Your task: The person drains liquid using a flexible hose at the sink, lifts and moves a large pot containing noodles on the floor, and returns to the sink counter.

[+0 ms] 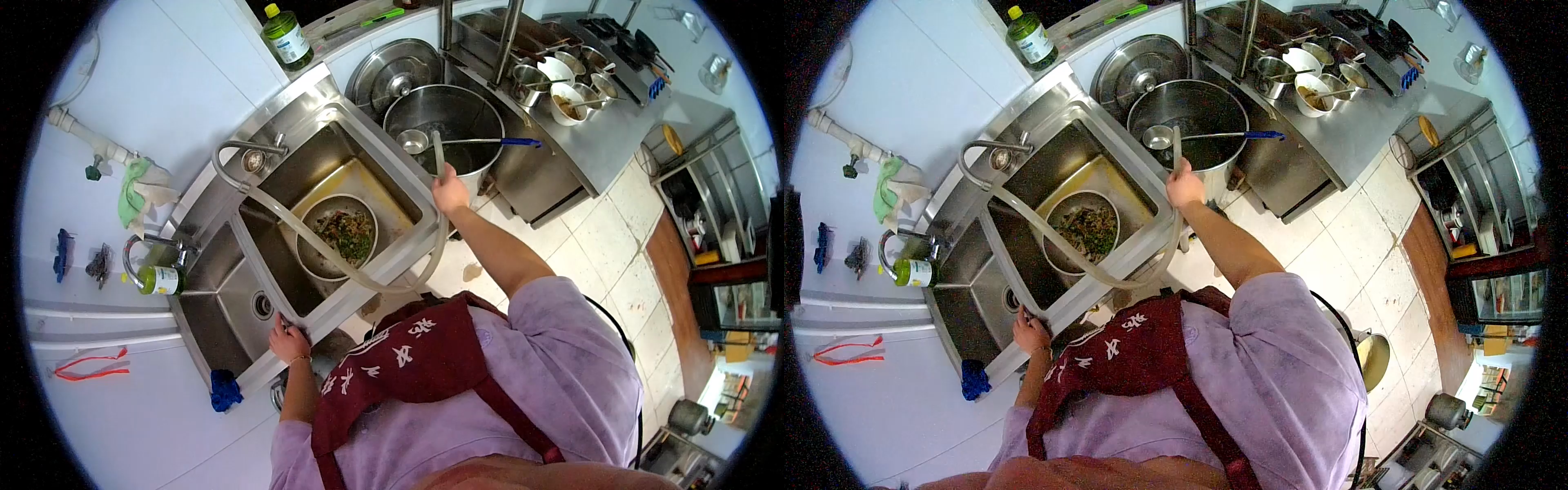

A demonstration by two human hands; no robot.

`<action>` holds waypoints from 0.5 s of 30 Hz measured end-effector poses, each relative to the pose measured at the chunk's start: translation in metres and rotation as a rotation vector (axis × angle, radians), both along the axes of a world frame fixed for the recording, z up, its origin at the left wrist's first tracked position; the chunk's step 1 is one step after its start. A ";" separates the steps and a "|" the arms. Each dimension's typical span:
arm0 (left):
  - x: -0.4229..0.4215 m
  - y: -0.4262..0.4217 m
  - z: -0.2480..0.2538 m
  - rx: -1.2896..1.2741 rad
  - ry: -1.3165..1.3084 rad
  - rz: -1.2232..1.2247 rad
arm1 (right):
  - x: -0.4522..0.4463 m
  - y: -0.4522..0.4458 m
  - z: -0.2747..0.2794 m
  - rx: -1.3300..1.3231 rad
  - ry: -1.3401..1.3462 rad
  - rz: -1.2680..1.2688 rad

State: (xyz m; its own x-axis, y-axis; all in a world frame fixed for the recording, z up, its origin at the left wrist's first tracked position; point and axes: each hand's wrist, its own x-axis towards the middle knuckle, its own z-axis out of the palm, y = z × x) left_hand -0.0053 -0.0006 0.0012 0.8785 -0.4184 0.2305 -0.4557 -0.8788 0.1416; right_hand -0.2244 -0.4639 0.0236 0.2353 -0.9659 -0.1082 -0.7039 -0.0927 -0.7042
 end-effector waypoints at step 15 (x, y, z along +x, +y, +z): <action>0.000 -0.001 0.000 -0.030 -0.017 -0.009 | 0.000 -0.001 -0.003 0.014 0.006 0.004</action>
State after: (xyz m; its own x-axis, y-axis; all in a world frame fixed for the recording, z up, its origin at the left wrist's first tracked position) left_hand -0.0051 -0.0015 0.0012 0.8705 -0.4192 0.2578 -0.4663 -0.8700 0.1598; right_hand -0.2247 -0.4645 0.0201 0.2385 -0.9633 -0.1235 -0.7076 -0.0852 -0.7014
